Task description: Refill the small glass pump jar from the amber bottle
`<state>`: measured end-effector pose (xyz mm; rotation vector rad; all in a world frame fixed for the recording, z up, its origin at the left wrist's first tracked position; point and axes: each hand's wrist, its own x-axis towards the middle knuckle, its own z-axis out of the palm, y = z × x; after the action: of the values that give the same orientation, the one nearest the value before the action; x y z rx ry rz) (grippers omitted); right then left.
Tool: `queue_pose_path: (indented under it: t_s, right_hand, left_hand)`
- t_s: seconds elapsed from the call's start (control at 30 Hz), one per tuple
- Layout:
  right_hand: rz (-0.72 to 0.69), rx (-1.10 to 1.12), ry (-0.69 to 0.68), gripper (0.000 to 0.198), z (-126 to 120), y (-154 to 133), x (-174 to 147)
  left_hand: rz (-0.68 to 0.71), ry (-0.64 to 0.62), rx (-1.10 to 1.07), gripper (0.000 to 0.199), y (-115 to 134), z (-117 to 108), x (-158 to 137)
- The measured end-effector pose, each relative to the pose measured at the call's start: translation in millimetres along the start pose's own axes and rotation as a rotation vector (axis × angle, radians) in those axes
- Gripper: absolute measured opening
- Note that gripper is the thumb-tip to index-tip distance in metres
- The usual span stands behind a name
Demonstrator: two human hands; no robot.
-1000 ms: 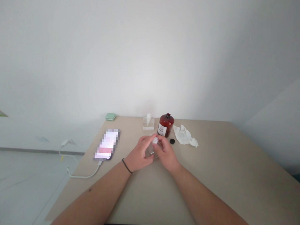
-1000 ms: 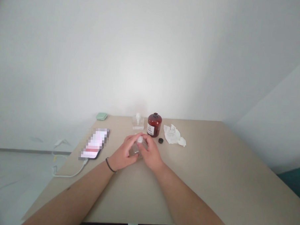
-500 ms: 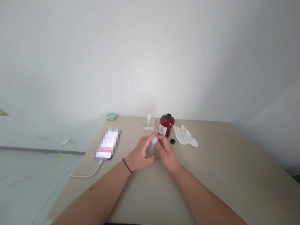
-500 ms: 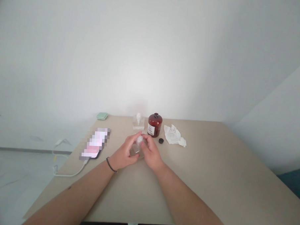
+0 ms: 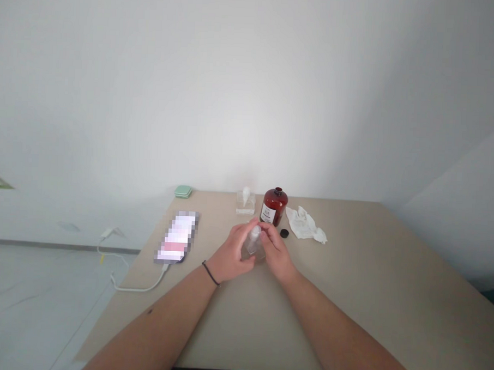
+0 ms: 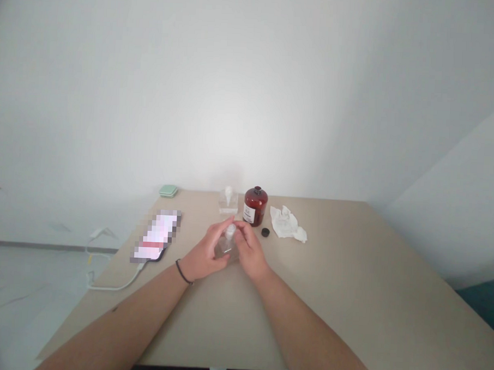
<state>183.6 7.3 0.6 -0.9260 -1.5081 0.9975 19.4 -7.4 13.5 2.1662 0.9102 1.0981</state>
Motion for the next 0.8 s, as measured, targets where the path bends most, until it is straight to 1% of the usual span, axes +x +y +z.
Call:
queue_pose_path:
  t_s: [0.13, 0.23, 0.33, 0.4, 0.63, 0.7, 0.8]
  right_hand:
    - [-0.01, 0.029, -0.025, 0.034, 1.6, 3.3, 0.1]
    - [-0.027, -0.006, -0.032, 0.03, 1.8, 0.9, -0.7]
    - [-0.028, -0.04, -0.005, 0.027, 0.6, -3.4, -1.0]
    - [-0.016, -0.04, 0.003, 0.027, -0.1, -4.4, -0.8]
    - [-0.024, -0.034, -0.046, 0.033, 1.3, -1.1, -1.2]
    - [-0.029, -0.052, -0.036, 0.03, 0.7, -2.1, -1.6]
    - [-0.02, -0.071, 0.002, 0.032, -0.8, -2.1, -1.6]
  left_hand:
    - [0.0, 0.001, -0.001, 0.093, 0.2, 0.5, 0.0]
    - [-0.011, 0.013, -0.003, 0.092, 0.7, 0.5, -0.1]
    - [-0.02, 0.017, -0.011, 0.092, 1.3, 0.3, -0.4]
    - [-0.015, 0.008, -0.01, 0.092, 1.5, 0.3, -0.5]
    - [-0.011, 0.015, -0.016, 0.092, 0.6, 0.6, 0.0]
    - [-0.015, 0.023, -0.02, 0.092, 0.8, 0.3, 0.1]
    - [-0.022, 0.016, -0.019, 0.092, 1.5, 0.1, 0.0]
